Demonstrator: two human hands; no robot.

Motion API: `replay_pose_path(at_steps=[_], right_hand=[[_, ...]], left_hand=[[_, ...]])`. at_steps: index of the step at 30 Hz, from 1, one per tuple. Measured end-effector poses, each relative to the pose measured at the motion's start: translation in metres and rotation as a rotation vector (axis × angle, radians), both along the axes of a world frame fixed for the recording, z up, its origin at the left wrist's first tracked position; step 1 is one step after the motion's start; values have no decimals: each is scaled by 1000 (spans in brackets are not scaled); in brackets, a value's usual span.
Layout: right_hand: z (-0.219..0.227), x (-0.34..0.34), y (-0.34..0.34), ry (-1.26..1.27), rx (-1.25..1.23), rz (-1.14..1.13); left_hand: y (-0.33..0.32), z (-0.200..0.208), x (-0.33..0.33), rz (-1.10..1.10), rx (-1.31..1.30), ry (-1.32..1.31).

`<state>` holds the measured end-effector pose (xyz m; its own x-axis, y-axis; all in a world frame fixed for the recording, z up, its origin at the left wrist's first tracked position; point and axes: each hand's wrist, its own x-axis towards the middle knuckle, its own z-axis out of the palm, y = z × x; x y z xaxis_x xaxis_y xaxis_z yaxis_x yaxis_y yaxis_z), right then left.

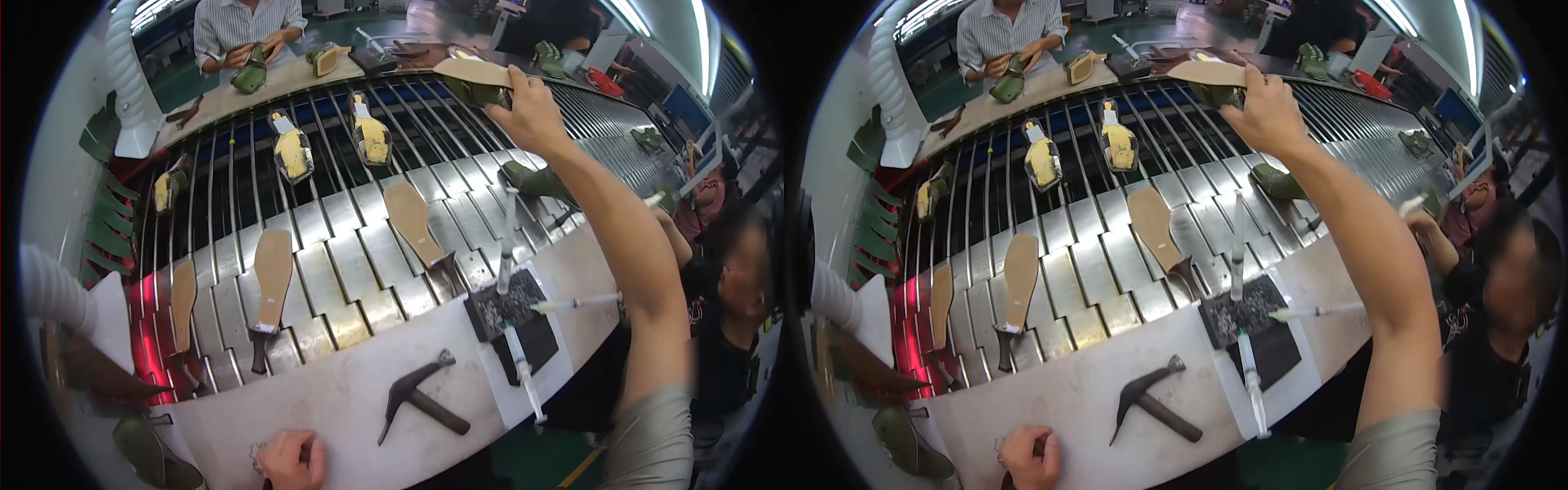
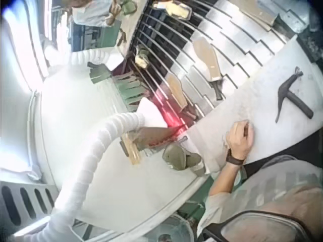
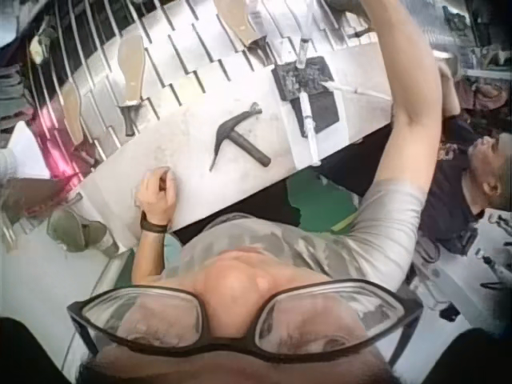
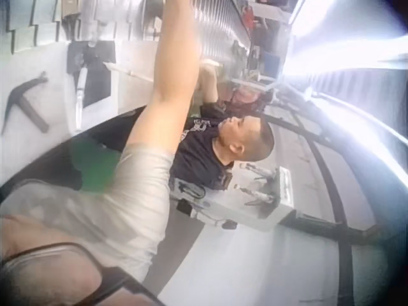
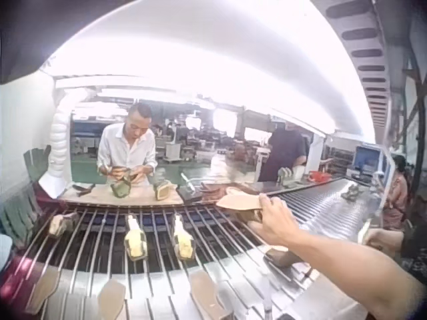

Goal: The person assembles high-heeled shoes by applying adhesive from a syringe, pressing soles onto the shoe lasts by hand, and tapping the edges with a hammer before placing the shoes onto a conveyor belt.

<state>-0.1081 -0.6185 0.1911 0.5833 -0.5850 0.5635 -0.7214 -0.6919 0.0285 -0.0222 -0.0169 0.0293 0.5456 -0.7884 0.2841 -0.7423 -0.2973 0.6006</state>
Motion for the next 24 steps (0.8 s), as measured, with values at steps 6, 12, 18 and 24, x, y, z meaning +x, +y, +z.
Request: replay_pose_path(at_steps=[6, 12, 18, 24], right_hand=[[86, -79, 231, -526, 703, 254], [-27, -145, 470, -657, 1828, 677], [-92, -117, 550, -667, 2251, 837], [-181, -29, 504, -956, 1980, 459]], left_hand=[[11, 36, -34, -44, -286, 131], [41, 75, -43, -162, -488, -906], [137, 4, 9, -68, -504, -125], [142, 7, 61, -35, -767, 629]])
